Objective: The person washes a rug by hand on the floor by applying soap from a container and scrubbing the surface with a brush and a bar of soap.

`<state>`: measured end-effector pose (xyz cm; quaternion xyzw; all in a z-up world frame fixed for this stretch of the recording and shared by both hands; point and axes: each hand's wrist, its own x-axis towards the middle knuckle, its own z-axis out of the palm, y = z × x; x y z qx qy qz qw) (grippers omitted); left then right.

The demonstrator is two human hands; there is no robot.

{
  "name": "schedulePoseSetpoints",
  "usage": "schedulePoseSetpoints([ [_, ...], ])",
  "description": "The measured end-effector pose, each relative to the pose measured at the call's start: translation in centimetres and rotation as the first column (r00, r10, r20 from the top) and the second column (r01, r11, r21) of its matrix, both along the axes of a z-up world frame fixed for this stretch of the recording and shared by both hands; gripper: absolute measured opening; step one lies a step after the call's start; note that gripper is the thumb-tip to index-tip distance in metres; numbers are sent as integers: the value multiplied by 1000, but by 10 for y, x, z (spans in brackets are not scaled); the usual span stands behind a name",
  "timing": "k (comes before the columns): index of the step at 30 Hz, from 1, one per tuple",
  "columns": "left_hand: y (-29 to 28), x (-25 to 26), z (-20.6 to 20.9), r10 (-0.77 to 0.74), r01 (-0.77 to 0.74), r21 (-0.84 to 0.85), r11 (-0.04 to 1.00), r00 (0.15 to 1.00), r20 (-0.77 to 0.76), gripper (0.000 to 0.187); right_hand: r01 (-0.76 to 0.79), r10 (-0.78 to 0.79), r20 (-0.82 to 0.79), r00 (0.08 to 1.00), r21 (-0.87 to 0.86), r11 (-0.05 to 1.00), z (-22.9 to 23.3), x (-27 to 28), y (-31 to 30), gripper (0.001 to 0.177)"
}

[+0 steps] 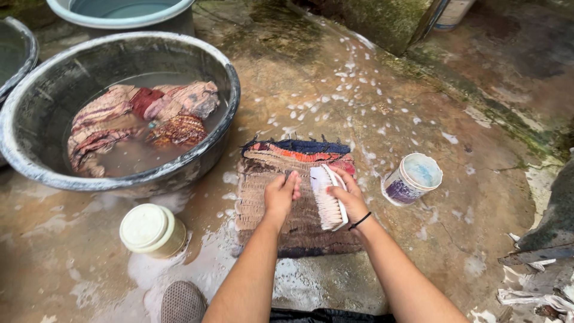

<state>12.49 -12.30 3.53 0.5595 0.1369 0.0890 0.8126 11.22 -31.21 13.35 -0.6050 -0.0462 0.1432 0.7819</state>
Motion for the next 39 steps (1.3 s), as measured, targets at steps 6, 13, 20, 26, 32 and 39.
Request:
schedulePoseSetpoints([
  [6,-19,-11,64,-111,81,-275,958,989,-94,31,-50,54,79,995,-58,997,-8,5,-6,63],
  [13,-17,-15,56,-265,290,103,951,942,-206,37,8,-1,87,996,-85,996,-14,4,-16,63],
  [20,-26,-34,63,-232,392,672,628,919,-319,66,-41,64,172,983,-136,990,-28,16,-31,61],
  [26,-29,-39,76,-268,497,674,546,866,-422,37,17,17,196,980,-170,985,-51,15,-25,64],
  [32,-32,-26,62,-307,301,-64,952,937,-166,28,8,41,283,958,-172,985,-54,27,-34,63],
  [39,4,16,22,-18,27,-502,864,1000,22,25,138,-135,31,990,-175,975,-58,24,-47,64],
])
